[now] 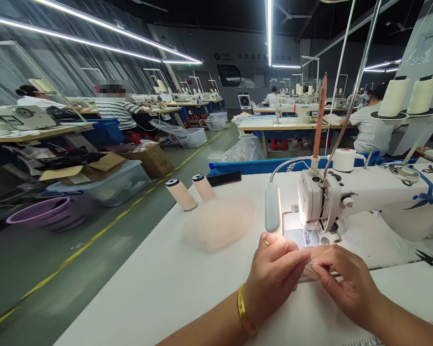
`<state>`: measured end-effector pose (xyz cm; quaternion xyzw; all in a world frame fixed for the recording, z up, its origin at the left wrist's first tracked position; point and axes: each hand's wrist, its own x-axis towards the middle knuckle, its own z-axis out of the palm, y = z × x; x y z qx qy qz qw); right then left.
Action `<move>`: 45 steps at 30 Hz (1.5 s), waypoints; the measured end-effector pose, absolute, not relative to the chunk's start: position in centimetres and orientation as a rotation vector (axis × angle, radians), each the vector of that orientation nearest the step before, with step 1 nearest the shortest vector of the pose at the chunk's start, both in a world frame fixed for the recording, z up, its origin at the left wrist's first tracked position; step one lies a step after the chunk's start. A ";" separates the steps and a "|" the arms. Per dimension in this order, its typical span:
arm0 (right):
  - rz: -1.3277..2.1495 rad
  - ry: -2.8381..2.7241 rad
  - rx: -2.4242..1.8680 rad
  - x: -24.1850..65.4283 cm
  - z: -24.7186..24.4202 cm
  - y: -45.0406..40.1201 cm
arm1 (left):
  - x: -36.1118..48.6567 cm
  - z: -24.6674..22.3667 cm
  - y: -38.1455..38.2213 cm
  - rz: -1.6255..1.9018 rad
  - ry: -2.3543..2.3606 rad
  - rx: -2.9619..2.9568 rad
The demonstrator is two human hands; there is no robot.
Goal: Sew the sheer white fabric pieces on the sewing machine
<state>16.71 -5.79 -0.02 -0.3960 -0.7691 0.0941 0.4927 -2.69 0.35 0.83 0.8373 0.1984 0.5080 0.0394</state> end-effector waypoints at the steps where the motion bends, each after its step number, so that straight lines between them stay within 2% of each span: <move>1: 0.236 -1.865 -0.958 16.7 0.0 -5.8 | -2.7 0.9 0.3 1.555 0.609 2.562; 30: 0.254 -1.894 -0.982 16.7 -0.3 -5.9 | -2.5 0.6 0.2 1.484 0.649 2.578; 35: 0.223 -1.869 -1.077 16.9 -0.6 -5.9 | -2.5 0.5 0.2 1.487 0.637 2.585; 45: 0.150 -1.896 -1.001 16.7 0.1 -5.6 | -2.4 0.5 0.1 1.573 0.662 2.642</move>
